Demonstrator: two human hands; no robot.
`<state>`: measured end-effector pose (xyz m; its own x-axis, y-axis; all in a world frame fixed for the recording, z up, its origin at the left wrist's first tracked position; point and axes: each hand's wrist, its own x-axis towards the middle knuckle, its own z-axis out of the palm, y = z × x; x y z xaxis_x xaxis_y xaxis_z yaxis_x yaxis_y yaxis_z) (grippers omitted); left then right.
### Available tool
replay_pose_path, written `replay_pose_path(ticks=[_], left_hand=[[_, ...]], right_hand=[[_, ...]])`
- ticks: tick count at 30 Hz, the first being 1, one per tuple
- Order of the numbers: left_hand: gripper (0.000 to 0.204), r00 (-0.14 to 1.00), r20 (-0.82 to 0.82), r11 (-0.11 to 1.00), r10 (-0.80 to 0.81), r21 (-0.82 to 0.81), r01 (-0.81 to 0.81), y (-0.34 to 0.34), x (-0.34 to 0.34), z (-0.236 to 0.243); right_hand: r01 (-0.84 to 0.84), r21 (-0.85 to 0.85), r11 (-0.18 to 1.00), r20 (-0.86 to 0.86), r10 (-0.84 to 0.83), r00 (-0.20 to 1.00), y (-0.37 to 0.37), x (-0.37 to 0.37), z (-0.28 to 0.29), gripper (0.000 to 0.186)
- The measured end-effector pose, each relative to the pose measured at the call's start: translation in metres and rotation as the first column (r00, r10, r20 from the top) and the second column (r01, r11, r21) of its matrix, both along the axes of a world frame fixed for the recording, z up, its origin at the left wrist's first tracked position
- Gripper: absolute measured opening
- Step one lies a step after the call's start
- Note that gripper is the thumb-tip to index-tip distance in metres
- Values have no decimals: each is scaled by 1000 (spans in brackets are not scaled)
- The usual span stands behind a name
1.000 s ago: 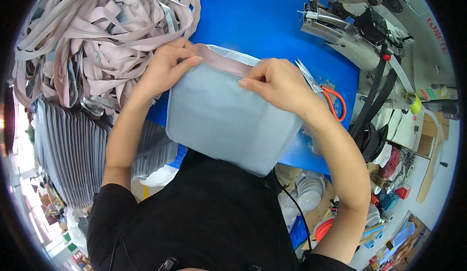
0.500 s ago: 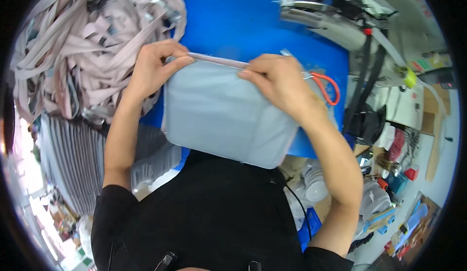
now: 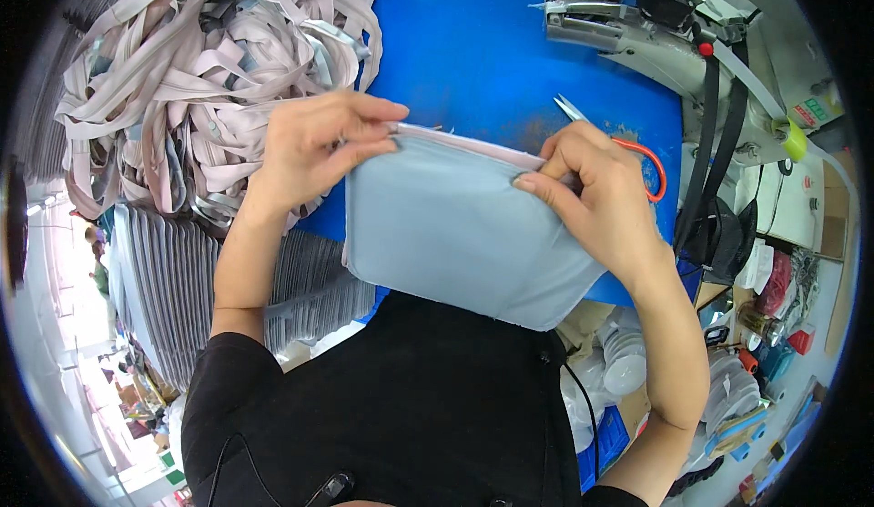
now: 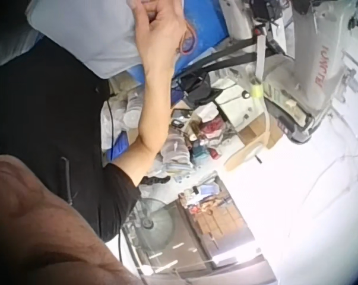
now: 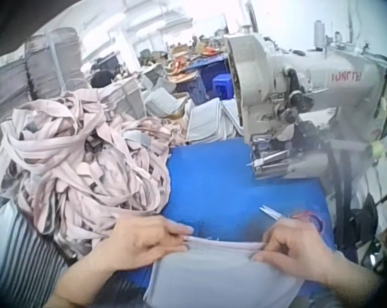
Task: The person attaches elastic straps to light blue face masks using a sewing machine. They pick up a mask, align the strap, feed it through the machine, and trim the excess thread with scissors. This process is repeated for multiple masks in a continuous assembly line fashion.
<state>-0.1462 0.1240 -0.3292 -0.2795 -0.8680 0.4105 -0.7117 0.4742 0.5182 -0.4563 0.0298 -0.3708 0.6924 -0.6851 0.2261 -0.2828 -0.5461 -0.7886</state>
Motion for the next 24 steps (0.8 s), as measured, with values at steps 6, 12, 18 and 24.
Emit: replay_pose_path(ticks=[6,12,18,24], left_hand=[[16,976,185,947,-115,-276,164,1,-7,7],[18,966,214,928,-145,-308,207,3,-10,11],[23,978,182,954,-103,-262,149,6,-12,15],[16,1000,18,996,10,-88,-8,-19,-25,25]], right_hand=[[19,-61,998,37,-16,999,4,-11,-1,32],[31,-95,995,48,-27,998,6,-15,0,35],[19,-70,997,56,-16,998,4,-16,3,38],[109,218,970,114,-136,984,-3,-13,11,24]])
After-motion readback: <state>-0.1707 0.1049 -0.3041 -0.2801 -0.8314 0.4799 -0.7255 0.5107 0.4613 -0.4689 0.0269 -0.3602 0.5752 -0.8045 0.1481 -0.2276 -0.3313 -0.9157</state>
